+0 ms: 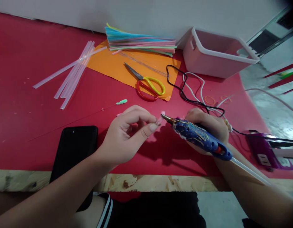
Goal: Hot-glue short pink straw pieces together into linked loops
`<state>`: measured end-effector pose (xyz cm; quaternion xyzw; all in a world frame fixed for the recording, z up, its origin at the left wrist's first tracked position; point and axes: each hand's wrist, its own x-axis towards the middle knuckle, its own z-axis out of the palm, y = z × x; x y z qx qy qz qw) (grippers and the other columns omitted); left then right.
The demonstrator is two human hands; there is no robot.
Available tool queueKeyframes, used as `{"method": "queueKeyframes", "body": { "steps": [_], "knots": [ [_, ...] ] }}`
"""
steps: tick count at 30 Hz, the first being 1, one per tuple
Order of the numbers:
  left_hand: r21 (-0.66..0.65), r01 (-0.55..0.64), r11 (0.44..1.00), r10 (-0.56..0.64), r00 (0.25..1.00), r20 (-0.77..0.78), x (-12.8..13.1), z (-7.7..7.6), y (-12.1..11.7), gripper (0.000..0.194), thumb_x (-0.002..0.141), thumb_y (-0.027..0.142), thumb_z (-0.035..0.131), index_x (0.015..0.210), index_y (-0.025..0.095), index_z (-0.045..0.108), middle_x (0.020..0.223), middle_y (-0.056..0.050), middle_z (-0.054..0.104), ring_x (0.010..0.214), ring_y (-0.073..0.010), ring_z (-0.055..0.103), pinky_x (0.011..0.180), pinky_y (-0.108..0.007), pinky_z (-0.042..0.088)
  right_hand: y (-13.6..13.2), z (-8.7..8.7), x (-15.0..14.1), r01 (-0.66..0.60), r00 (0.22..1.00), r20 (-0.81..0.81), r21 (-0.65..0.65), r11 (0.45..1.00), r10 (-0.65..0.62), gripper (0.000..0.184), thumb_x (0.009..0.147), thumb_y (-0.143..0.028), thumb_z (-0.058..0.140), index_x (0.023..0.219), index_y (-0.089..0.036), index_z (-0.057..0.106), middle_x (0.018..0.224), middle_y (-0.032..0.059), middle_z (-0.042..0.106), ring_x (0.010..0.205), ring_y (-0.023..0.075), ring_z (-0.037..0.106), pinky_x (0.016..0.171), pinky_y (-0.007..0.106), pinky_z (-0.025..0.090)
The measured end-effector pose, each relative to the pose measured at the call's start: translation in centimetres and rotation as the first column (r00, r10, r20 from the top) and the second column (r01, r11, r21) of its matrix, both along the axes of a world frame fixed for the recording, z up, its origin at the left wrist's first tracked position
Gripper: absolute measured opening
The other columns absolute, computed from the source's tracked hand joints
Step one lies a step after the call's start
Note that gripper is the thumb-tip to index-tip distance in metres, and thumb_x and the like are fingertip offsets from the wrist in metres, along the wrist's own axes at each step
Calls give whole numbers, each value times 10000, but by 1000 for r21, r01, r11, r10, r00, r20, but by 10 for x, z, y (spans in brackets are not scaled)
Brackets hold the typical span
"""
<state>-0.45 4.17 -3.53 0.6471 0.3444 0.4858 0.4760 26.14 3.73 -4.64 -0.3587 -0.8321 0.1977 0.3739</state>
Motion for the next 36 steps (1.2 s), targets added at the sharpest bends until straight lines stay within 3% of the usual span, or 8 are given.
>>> {"method": "queueKeyframes", "body": {
  "steps": [12,24,33,36],
  "knots": [
    [68,-4,998,4,1000,-12,0,-4,1,106,892,136,658,820,212,659,869,-11,649,802,-152,613,730,-291,501,0,0,1,-1,1000,-8,21,1000,1,153,836,-195,696,971,-230,634,782,27,624,701,193,588,666,361,465],
    [76,17,997,-16,1000,-9,-2,-5,1,120,900,119,654,828,214,655,857,-12,648,781,-145,603,666,-268,485,0,2,0,27,999,18,47,999,-28,136,857,-216,682,970,-264,624,779,36,655,683,209,603,634,369,478],
    [4,-16,1000,16,1000,14,1,-3,0,85,882,161,664,813,207,648,813,1,621,696,-124,605,614,-247,494,-2,0,0,100,995,20,71,992,-102,176,836,-271,707,990,-269,622,777,23,639,674,201,596,639,361,473],
    [-15,-35,999,35,999,-9,1,-3,0,61,885,173,660,833,204,661,815,-11,617,715,-134,603,595,-248,484,-1,-1,0,51,999,-18,60,997,-50,165,841,-219,696,987,-259,629,772,28,625,689,199,579,649,367,460]
  ]
}}
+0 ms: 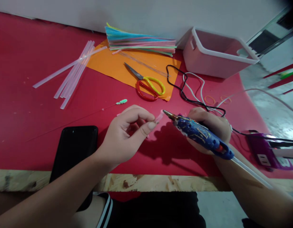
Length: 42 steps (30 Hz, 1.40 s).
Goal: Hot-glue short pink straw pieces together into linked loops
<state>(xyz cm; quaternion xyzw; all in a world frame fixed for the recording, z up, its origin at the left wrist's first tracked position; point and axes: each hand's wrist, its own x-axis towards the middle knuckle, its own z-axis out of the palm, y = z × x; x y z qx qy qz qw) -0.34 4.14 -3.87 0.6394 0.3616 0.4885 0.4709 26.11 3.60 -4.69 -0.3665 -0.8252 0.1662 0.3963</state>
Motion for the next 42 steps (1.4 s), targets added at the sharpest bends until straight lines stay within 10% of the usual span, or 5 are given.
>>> {"method": "queueKeyframes", "body": {
  "steps": [42],
  "knots": [
    [121,4,993,-3,1000,-5,-2,-8,2,133,919,97,646,886,224,668,895,-14,582,858,-143,567,645,-256,457,1,0,-2,-58,998,10,-57,997,58,106,961,-317,605,988,-235,667,779,46,648,694,200,586,695,399,466]
  ]
}}
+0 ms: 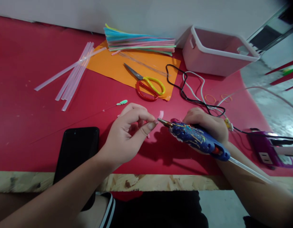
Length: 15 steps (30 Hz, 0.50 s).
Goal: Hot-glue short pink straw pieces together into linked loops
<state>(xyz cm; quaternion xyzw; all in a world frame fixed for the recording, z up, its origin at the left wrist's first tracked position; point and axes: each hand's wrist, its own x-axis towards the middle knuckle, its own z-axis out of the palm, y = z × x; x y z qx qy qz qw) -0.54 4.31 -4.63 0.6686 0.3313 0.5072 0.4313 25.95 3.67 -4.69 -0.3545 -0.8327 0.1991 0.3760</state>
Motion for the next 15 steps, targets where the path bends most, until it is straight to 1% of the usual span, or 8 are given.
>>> {"method": "queueKeyframes", "body": {
  "steps": [8,15],
  "knots": [
    [-11,12,1000,-12,1000,-27,0,1,1,126,923,104,650,873,217,676,908,-18,583,898,-144,571,717,-272,474,0,0,0,3,1000,-4,8,1000,-3,89,920,-297,667,982,-234,664,777,35,637,694,192,587,690,381,461],
    [-23,11,1000,-11,1000,-29,-1,0,0,123,921,102,654,889,218,681,921,-20,571,899,-140,562,701,-263,469,0,0,1,14,1000,10,17,1000,-14,92,909,-286,681,987,-241,660,782,30,637,695,189,587,686,379,469]
  ]
}}
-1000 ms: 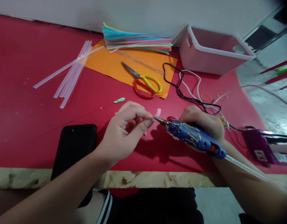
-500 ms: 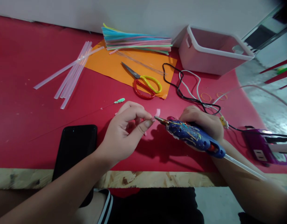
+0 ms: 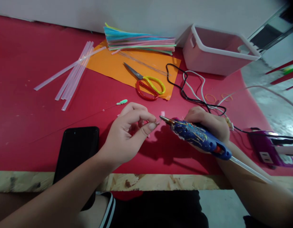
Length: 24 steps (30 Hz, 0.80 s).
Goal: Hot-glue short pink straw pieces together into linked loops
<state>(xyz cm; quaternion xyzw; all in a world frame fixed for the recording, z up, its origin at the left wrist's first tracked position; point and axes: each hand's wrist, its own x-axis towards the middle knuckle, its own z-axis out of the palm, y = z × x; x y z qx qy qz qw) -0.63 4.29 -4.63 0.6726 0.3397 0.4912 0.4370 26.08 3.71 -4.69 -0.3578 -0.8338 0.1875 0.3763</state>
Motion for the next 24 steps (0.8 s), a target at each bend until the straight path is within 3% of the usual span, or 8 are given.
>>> {"method": "queueKeyframes", "body": {
  "steps": [24],
  "knots": [
    [9,-2,1000,3,1000,-30,0,2,0,121,913,122,664,845,221,652,930,-37,597,912,-170,578,700,-286,491,2,2,-1,6,1000,22,57,998,-7,135,865,-175,681,967,-246,627,764,32,653,666,201,600,643,377,473]
  ]
}}
